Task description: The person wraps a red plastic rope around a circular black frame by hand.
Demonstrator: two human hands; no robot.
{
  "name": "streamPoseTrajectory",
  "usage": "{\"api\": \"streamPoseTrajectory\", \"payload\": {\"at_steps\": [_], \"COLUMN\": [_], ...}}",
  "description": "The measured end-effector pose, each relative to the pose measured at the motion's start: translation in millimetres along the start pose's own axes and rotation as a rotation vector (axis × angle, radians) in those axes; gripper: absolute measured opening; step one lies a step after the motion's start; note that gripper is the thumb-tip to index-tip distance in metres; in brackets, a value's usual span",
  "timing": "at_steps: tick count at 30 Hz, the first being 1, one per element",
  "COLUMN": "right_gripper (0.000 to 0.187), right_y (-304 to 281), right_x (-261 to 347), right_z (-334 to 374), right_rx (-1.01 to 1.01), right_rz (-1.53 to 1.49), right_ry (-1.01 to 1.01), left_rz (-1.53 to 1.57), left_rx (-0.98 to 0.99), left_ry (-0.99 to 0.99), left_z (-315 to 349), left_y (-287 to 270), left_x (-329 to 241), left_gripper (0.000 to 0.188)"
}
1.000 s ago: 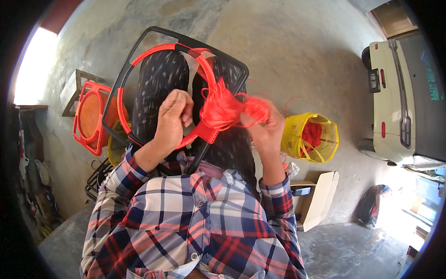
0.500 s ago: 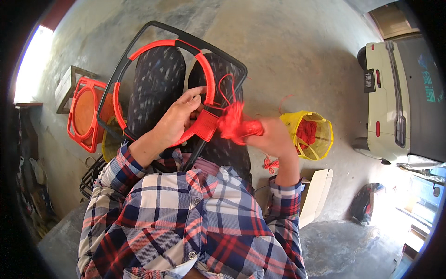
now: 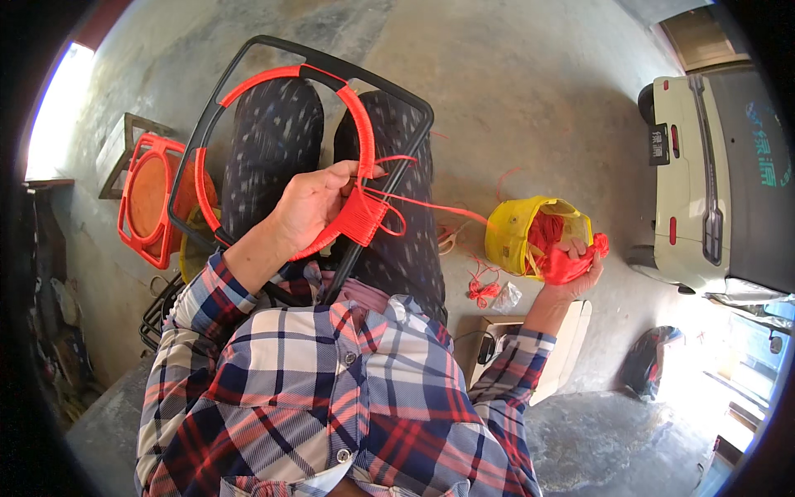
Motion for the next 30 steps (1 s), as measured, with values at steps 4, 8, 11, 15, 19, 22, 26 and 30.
{"api": "streamPoseTrajectory", "payload": {"at_steps": [4, 8, 11, 15, 19, 22, 26, 30], "right_gripper": [0.012, 0.018, 0.034, 0.029, 0.013, 0.012, 0.015, 0.014], "right_y": [45.4, 58.0, 128.5, 128.0, 59.0, 41.5, -30.0, -25.9], "right_x": [-46.7, -104.8, -153.8, -163.2, -93.0, -64.6, -52.2, -74.4], "right_z": [1.5, 7.5, 27.7, 24.8, -13.1, -4.9, 20.1, 42.8], "right_rx": [-0.516, -0.087, 0.154, 0.1, -0.249, -0.444, -0.42, -0.338], "right_rz": [0.553, 0.739, 1.144, 1.214, 0.94, 0.891, 1.339, 1.913], "right_ry": [-0.305, 0.092, 0.365, 0.437, 0.067, -0.065, -0.139, 0.003], "left_rz": [-0.031, -0.051, 0.009, 0.059, 0.011, -0.036, -0.037, -0.042], "left_rx": [0.023, 0.02, 0.043, 0.06, 0.029, -0.032, -0.087, -0.084], "left_ry": [-0.036, -0.056, -0.041, -0.024, -0.017, 0.001, 0.009, 0.013], "left_z": [4.1, 4.9, 5.0, 7.0, 6.0, 3.9, 2.3, 0.9], "left_y": [4.3, 9.0, 4.4, 1.6, 9.4, 3.7, 2.9, 0.9], "left_x": [-3.8, -5.9, -4.4, -4.3, -3.4, -4.7, -7.0, -11.5], "left_gripper": [0.051, 0.052, 0.051, 0.051, 0.047, 0.043, 0.04, 0.04]}}
Point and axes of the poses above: each hand's wrist, its own z-axis away from the middle knuckle, its own y-axis out of the palm, x = y × z, the point moved 1 cm from there along -z, towards the middle knuckle, and after that the axes turned 11 degrees about z, right-handed, at the moved point
